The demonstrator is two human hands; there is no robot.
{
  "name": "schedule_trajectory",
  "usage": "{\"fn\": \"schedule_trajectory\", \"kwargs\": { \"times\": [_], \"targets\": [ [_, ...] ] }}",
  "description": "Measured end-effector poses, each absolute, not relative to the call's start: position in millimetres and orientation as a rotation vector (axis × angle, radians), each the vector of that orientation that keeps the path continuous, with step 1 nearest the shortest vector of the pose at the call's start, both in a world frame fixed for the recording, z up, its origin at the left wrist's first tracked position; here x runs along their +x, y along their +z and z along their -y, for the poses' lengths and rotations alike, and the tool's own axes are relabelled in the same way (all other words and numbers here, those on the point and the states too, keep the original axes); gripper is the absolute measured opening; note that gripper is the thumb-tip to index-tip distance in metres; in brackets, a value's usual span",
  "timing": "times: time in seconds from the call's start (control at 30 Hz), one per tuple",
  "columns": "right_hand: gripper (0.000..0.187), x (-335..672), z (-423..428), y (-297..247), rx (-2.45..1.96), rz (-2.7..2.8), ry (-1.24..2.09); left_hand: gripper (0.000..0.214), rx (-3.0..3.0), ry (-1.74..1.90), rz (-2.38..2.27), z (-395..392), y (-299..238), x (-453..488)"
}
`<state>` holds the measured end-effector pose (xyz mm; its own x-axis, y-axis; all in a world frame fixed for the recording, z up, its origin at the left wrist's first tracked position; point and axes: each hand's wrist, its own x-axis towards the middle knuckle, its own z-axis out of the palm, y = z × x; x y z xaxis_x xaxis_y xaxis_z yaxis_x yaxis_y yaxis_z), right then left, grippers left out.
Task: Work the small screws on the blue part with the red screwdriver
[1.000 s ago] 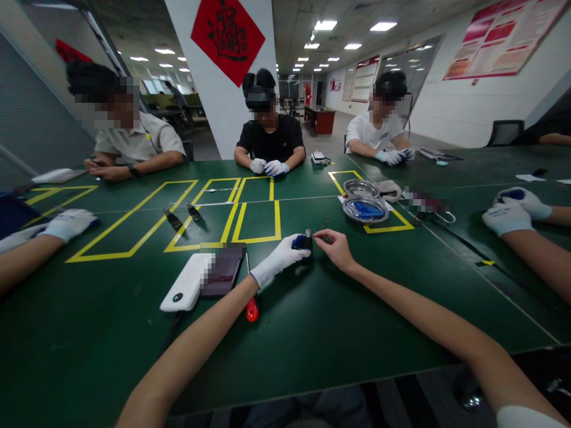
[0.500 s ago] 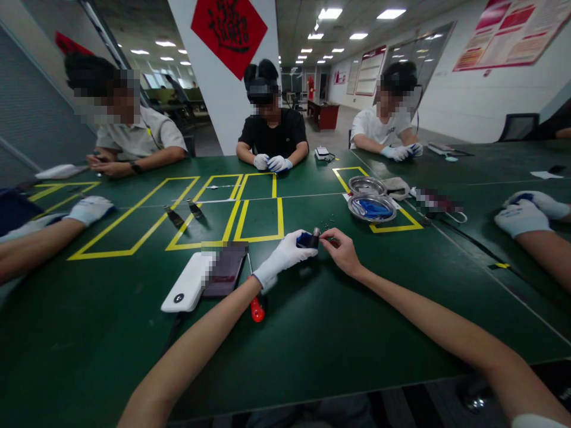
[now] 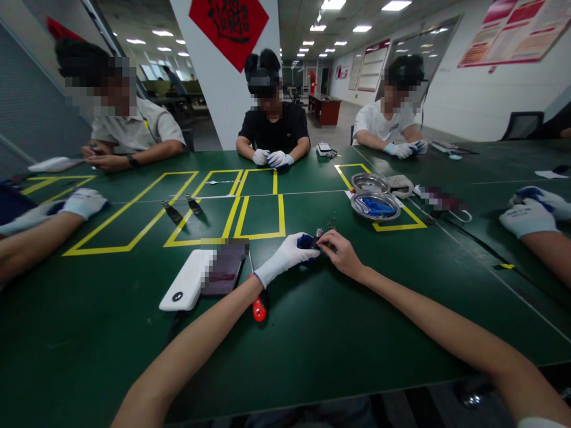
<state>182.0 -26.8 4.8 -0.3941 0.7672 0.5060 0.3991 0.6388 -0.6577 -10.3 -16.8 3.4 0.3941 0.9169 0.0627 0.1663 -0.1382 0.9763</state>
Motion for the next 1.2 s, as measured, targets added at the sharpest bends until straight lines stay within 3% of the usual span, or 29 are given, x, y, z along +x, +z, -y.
{"fn": "schedule_trajectory", "kwargs": {
  "times": [0.4, 0.7, 0.93, 1.2],
  "targets": [
    [0.016, 181.2, 28.7, 6.7, -0.876, 1.950, 0.662, 0.042, 1.476, 0.947, -0.963, 15.3, 2.6, -9.4],
    [0.029, 180.3, 32.6, 4.7, -0.858, 2.061, 0.580, 0.038, 1.447, 1.044, -0.911, 11.2, 1.8, -8.8],
    [0.030, 184.3, 23.2, 13.9, -0.885, 1.993, 0.947, 0.040, 1.498, 1.131, -0.906, 13.4, 3.0, -12.2],
    [0.021, 229.4, -72.0, 10.0, -1.396, 1.869, 0.463, 0.043, 1.409, 1.090, -1.051, 13.3, 4.5, -9.9]
  ]
}}
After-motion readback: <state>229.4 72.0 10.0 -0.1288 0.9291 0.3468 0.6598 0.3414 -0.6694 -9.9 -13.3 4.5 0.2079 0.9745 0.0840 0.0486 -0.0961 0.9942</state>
